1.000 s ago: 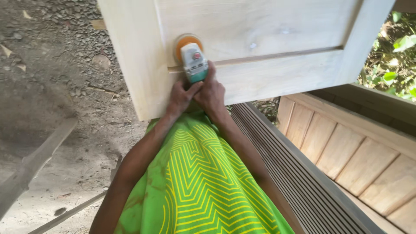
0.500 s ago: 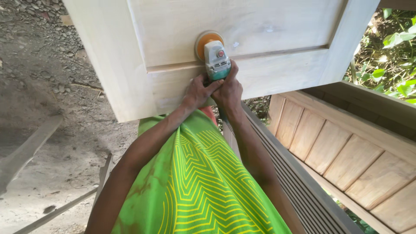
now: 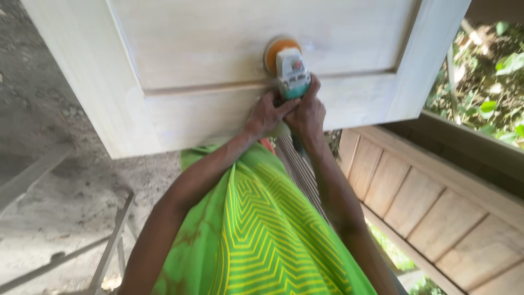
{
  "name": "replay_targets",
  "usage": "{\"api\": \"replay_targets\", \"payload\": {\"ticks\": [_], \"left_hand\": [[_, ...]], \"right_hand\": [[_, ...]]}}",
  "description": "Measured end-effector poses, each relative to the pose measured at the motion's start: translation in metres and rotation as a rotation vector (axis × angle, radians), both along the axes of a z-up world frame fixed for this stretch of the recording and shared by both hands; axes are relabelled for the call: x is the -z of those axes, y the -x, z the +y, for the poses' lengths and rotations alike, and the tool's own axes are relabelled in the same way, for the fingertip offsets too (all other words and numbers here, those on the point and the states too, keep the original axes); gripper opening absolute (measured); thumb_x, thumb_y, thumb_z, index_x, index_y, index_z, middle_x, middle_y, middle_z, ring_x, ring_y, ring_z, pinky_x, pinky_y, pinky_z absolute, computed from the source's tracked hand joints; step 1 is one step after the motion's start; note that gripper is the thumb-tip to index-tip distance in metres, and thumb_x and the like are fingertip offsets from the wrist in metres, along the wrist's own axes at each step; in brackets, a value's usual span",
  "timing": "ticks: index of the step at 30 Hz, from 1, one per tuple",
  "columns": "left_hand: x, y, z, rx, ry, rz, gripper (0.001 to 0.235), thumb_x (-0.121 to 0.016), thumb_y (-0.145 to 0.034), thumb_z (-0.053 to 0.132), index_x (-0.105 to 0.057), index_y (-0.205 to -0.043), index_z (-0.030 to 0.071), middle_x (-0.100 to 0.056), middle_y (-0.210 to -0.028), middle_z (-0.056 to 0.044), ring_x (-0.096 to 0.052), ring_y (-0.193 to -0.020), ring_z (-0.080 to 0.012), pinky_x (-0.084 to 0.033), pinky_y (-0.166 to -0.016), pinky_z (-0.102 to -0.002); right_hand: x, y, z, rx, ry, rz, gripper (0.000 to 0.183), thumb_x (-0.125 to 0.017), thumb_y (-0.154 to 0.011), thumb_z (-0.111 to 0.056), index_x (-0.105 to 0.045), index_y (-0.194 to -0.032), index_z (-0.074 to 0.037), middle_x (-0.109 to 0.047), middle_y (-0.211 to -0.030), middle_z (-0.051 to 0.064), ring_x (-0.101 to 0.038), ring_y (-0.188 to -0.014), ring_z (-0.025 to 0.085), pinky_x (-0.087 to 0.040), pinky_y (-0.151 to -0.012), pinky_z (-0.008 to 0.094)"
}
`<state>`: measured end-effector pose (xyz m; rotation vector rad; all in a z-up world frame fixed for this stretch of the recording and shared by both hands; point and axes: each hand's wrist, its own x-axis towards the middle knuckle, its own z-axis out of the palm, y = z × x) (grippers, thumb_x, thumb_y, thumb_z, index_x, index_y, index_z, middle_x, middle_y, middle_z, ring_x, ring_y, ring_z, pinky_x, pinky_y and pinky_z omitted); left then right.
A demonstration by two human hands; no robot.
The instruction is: The person uses an electric orbital sander to smooth the surface of a large, light-colored wooden door. They move the sander systematically across the flat panels and the raised frame of the door, occasionally pausing to wipe away dust with their hand.
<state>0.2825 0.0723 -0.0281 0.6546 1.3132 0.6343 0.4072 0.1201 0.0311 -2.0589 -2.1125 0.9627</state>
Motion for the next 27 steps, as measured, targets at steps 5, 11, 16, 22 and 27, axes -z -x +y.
{"api": "replay_targets", "payload": {"ticks": [5, 11, 16, 22, 27], "left_hand": [[0.001, -0.025, 0.022, 0.021, -0.078, -0.001, 0.076, -0.074, -0.082, 0.066, -0.067, -0.12, 0.0, -0.076, -0.108, -0.016, -0.075, -0.1, -0.0255, -0.059, -0.089, -0.037], [-0.017, -0.041, 0.042, 0.117, -0.005, 0.066, 0.074, -0.072, -0.079, 0.068, -0.071, -0.11, 0.001, -0.078, -0.099, -0.014, -0.076, -0.092, -0.0245, -0.059, -0.084, -0.038], [-0.016, -0.022, 0.041, 0.11, -0.015, 0.03, 0.072, -0.072, -0.079, 0.065, -0.07, -0.115, 0.002, -0.077, -0.102, -0.012, -0.075, -0.092, -0.0239, -0.058, -0.083, -0.038], [0.003, 0.049, -0.001, -0.04, 0.0, -0.042, 0.057, -0.08, -0.084, 0.045, -0.069, -0.12, 0.001, -0.077, -0.108, -0.014, -0.074, -0.096, -0.0199, -0.058, -0.086, -0.033], [0.006, 0.095, -0.019, -0.03, -0.011, -0.009, 0.05, -0.076, -0.091, 0.04, -0.072, -0.118, -0.001, -0.079, -0.108, -0.014, -0.075, -0.099, -0.0212, -0.058, -0.09, -0.034]], "right_hand": [[0.001, -0.027, 0.011, 0.009, -0.05, 0.022, 0.087, -0.08, -0.086, -0.031, -0.021, -0.145, -0.007, -0.072, -0.084, 0.027, -0.069, -0.074, 0.053, -0.054, -0.064, 0.061], [-0.008, -0.046, 0.019, 0.092, -0.024, 0.013, 0.085, -0.082, -0.09, -0.032, -0.022, -0.145, -0.007, -0.073, -0.087, 0.027, -0.07, -0.076, 0.052, -0.055, -0.066, 0.06], [-0.005, -0.032, 0.011, 0.076, -0.031, -0.01, 0.087, -0.081, -0.088, -0.031, -0.02, -0.145, -0.005, -0.072, -0.085, 0.027, -0.07, -0.073, 0.051, -0.056, -0.065, 0.059], [0.013, 0.039, -0.009, 0.05, 0.081, 0.002, 0.092, -0.077, -0.084, -0.029, -0.019, -0.149, -0.001, -0.072, -0.079, 0.022, -0.073, -0.07, 0.046, -0.059, -0.062, 0.053], [0.016, 0.071, -0.029, 0.001, 0.006, 0.074, 0.09, -0.073, -0.077, -0.014, -0.022, -0.15, 0.0, -0.071, -0.097, 0.028, -0.072, -0.072, 0.046, -0.059, -0.061, 0.053]]}}
